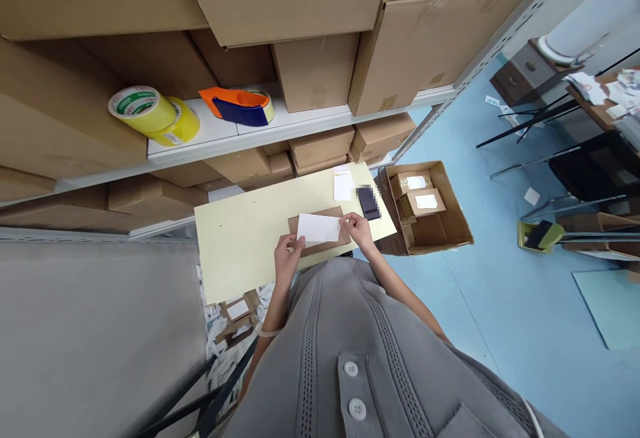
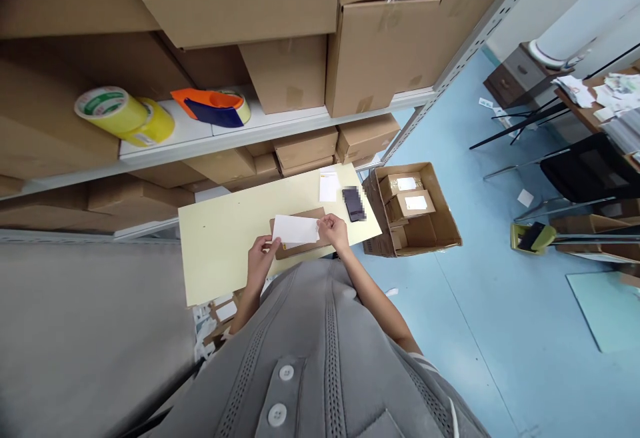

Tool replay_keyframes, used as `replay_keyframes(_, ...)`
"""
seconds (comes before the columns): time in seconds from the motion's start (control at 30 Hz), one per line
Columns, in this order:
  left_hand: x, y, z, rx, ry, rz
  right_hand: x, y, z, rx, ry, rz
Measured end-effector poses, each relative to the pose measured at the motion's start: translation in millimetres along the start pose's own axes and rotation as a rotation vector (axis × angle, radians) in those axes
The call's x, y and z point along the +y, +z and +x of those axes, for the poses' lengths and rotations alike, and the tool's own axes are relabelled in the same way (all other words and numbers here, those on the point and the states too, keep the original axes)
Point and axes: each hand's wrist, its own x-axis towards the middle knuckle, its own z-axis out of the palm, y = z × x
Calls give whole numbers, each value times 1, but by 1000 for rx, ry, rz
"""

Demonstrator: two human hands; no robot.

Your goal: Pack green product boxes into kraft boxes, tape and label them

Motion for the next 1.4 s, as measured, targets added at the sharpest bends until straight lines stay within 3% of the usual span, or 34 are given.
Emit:
replay_keyframes(0.2, -30, 8, 3, 0, -99, 194, 6, 16, 25, -44, 0, -340)
replay_keyframes(0.4, -42, 18, 9, -135, -135, 488, 17, 32, 35, -112, 18, -596)
replay_keyframes(0.73, -46, 27, 13, -141, -117, 637, 42, 42, 34, -136, 60, -688)
replay_keyframes(1.4, -44, 34, 13, -125, -108, 660, 37, 49, 35, -134, 88, -839)
